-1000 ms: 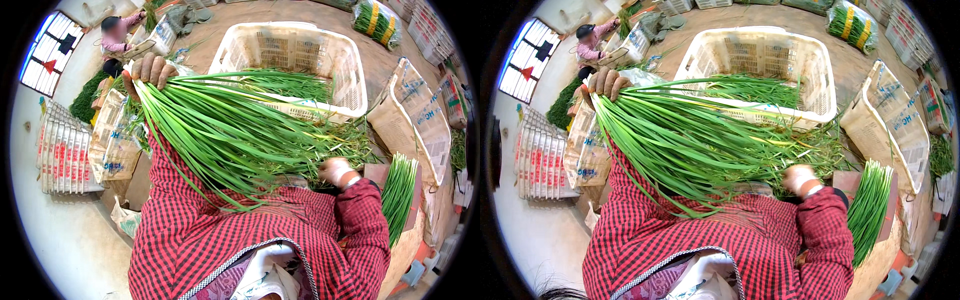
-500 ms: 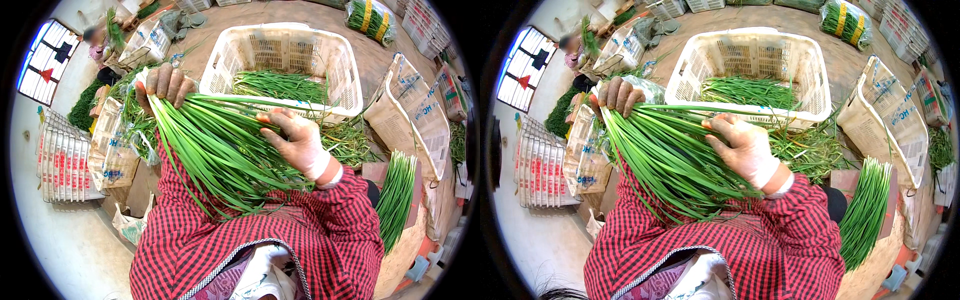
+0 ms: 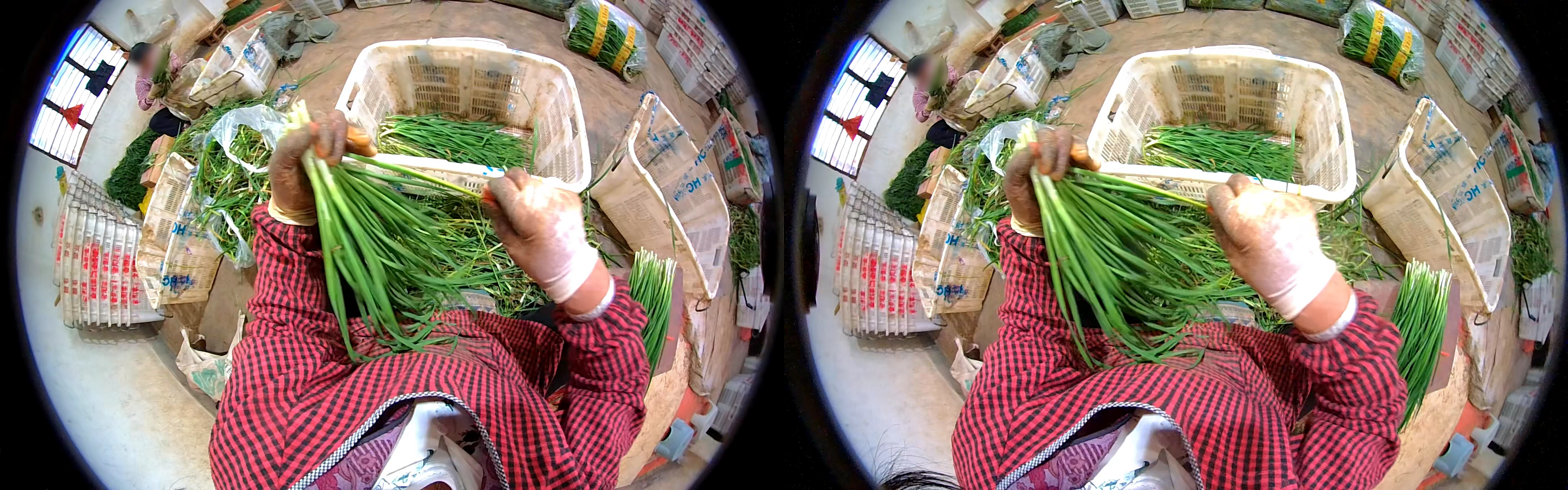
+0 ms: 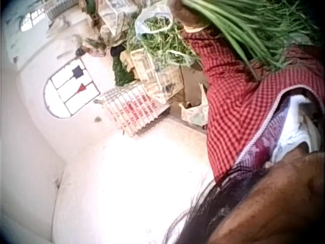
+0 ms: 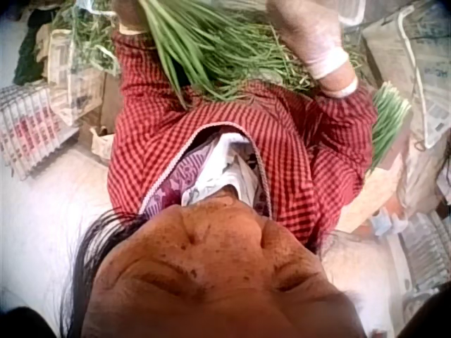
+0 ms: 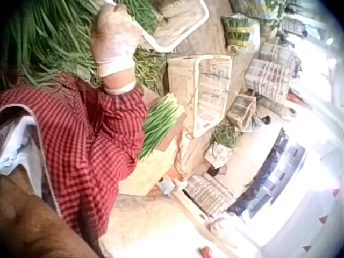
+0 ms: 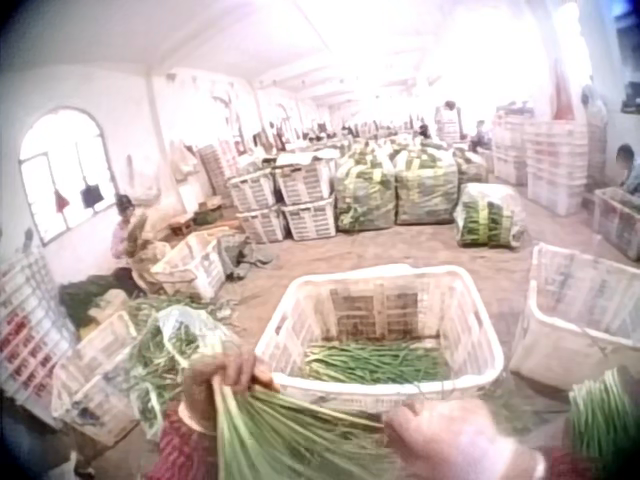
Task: The person sorts green plants by hand, tying them into bunches with red bands and placing them into a white plastic crate.
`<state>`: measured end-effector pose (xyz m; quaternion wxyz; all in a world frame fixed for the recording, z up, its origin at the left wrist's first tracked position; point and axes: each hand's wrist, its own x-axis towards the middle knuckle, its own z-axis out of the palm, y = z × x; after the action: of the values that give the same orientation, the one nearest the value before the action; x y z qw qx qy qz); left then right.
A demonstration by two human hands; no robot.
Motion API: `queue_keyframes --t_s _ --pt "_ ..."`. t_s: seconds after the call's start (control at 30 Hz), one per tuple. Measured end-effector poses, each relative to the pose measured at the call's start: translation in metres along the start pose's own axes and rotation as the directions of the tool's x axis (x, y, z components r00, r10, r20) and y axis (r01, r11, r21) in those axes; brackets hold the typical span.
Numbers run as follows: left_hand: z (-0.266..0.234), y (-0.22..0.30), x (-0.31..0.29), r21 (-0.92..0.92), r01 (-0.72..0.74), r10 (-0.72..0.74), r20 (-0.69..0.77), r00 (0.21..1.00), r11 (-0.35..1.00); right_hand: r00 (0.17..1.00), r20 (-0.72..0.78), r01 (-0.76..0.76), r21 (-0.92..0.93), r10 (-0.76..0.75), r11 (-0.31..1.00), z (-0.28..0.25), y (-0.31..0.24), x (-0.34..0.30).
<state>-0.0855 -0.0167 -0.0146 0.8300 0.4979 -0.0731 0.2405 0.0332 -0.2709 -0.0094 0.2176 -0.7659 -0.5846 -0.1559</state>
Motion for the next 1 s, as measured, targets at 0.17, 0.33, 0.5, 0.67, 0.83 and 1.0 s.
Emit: queue_keyframes --t_s 0.17,0.33,0.5,0.67,0.83,1.0 --pt "0.018 0.002 -0.007 0.324 0.228 -0.207 -0.098 0.973 0.918 1.0 -0.02 0.014 -0.188 -0.018 0.982 -0.03 0.021 -0.005" --pt "0.002 0.002 0.001 0.13 0.23 -0.253 0.201 0.946 0.964 0.981 -0.158 -0.136 -0.14 0.114 0.981 -0.032 0.043 -0.013" --pt "-0.018 0.005 0.004 -0.327 -0.107 0.192 0.239 0.952 0.939 0.946 -0.118 -0.324 -0.268 0.303 0.907 -0.016 0.071 -0.041" --pt "-0.028 -0.002 0.001 -0.575 -0.14 0.392 0.342 0.854 0.806 0.972 0.042 -0.174 0.794 0.232 0.582 0.018 -0.002 -0.029" --pt "-0.031 0.0 -0.001 -0.626 -0.195 0.491 0.342 0.801 0.755 0.895 0.274 -0.431 0.738 0.353 0.519 0.069 -0.024 -0.034" --pt "-0.038 -0.004 -0.004 -0.634 -0.224 0.517 0.324 0.792 0.74 0.892 0.316 -0.438 0.783 0.325 0.442 0.073 -0.024 -0.03"
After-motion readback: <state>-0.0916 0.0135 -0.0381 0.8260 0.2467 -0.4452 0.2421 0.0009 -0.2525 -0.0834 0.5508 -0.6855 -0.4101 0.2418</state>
